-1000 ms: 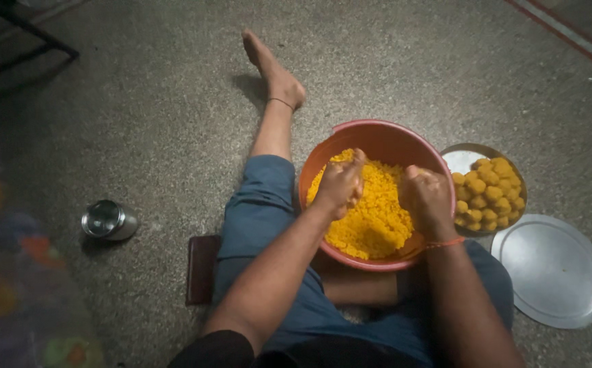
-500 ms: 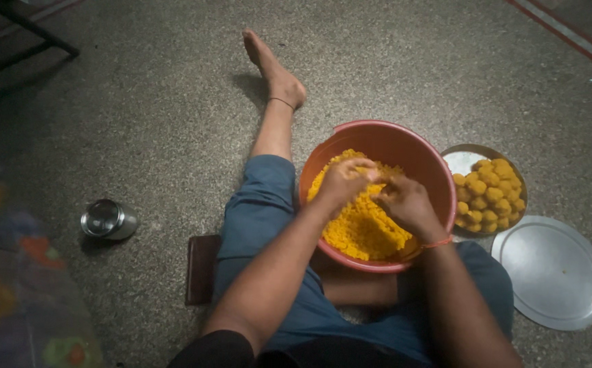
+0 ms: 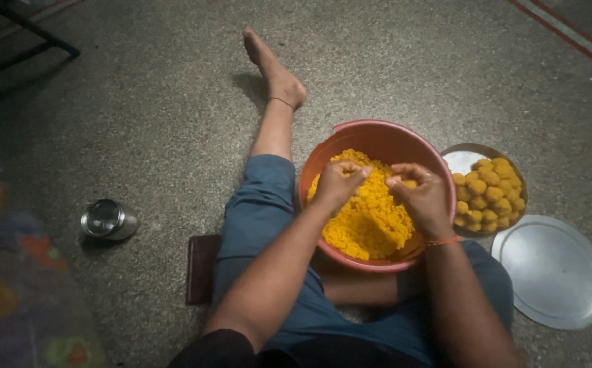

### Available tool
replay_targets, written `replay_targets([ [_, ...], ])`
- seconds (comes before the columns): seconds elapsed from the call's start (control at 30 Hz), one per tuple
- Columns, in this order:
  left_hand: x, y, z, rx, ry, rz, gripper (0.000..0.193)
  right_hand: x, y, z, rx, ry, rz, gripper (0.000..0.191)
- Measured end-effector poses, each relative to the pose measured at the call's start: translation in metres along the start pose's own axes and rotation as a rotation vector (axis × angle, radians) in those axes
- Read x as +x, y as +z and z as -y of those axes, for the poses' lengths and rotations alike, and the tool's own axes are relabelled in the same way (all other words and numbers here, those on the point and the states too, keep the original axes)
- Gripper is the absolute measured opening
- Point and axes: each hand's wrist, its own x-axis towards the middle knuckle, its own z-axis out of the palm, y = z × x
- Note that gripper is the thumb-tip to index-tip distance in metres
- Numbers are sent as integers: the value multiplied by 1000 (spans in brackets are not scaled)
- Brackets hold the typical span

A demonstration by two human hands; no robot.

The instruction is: The person sits on the floor with a large bowl of yellow crumbly sweet mixture on their lap. They grab handfuls of the mixture, press and roll it between both palms to form round balls, and place the finished balls onto a metal plate beside the bowl, repeating this cycle.

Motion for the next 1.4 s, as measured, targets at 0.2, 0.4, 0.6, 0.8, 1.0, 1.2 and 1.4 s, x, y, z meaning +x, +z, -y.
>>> replay_targets([
  [0.2,-19,-2,-40,-25,-74,31,48,-2,-4,-5,341,2,6,40],
  [0.4,-20,4,-42,-166,-38,16,53,-9,-3,1,228,-4,-110,40],
  [0.6,-7,9,1,-165,-57,94,50,-16,19,14,-503,-657,133,36],
  [0.8,7,12,29,74,178,-37,42,-26,36,25,-591,-633,174,16],
  [1.0,-5,15,13,-231,-25,68,28,-28,29,29,-540,-562,171,14],
  [1.2,-17,16,-15,-199,-125,107,27,-18,16,6,-634,-624,-39,13],
  [1.4,-10,2,-20,-333,-127,128,31,-2,-1,-9,-700,-691,-57,33],
])
